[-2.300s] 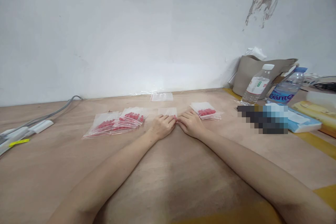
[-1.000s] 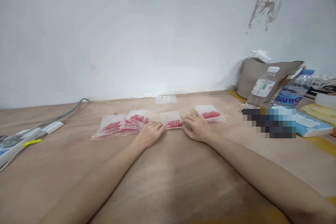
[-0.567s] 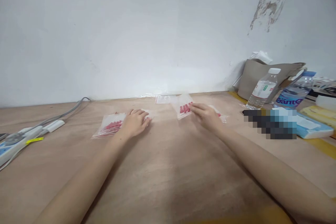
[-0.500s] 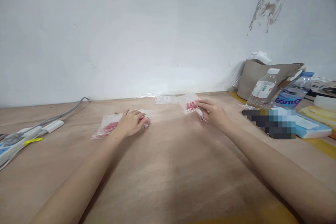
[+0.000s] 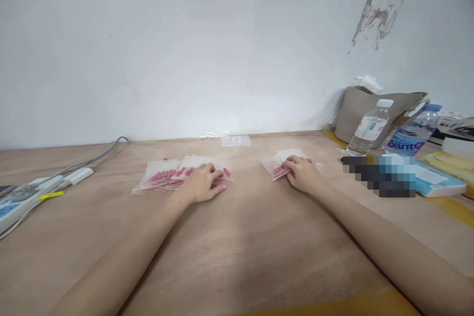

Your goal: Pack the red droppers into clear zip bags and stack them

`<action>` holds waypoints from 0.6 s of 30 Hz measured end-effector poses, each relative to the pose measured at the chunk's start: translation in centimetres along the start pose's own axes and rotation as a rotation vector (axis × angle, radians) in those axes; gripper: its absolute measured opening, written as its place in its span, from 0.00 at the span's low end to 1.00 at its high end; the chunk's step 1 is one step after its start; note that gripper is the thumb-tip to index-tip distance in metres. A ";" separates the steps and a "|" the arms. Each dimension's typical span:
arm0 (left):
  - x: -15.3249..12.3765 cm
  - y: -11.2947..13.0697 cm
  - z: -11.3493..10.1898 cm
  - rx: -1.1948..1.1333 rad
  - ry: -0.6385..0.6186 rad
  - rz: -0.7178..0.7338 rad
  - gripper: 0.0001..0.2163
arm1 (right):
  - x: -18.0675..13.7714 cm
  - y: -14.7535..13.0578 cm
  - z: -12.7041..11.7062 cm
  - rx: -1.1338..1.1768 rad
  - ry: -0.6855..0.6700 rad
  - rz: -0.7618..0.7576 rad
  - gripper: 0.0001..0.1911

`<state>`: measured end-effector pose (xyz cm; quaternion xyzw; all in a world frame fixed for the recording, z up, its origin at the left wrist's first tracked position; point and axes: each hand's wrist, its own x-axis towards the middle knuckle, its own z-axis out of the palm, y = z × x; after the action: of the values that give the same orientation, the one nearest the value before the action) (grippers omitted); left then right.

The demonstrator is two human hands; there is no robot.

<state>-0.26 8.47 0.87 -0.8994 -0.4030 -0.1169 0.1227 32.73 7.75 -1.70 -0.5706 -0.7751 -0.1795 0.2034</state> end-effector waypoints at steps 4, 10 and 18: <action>0.6 2.2 1.9 -0.168 0.009 -0.006 0.19 | -0.7 1.6 -1.4 -0.013 -0.129 0.035 0.14; 2.0 3.8 3.4 -0.284 0.102 0.059 0.19 | -0.6 0.3 -4.1 -0.041 -0.161 -0.023 0.21; 1.5 3.1 2.5 -0.235 0.107 0.138 0.21 | 2.6 -6.4 -1.1 0.251 -0.129 -0.453 0.12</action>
<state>3.31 8.30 -1.45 -0.9255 -0.3167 -0.2025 0.0454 25.99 7.47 0.28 -0.3631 -0.9107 -0.0864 0.1772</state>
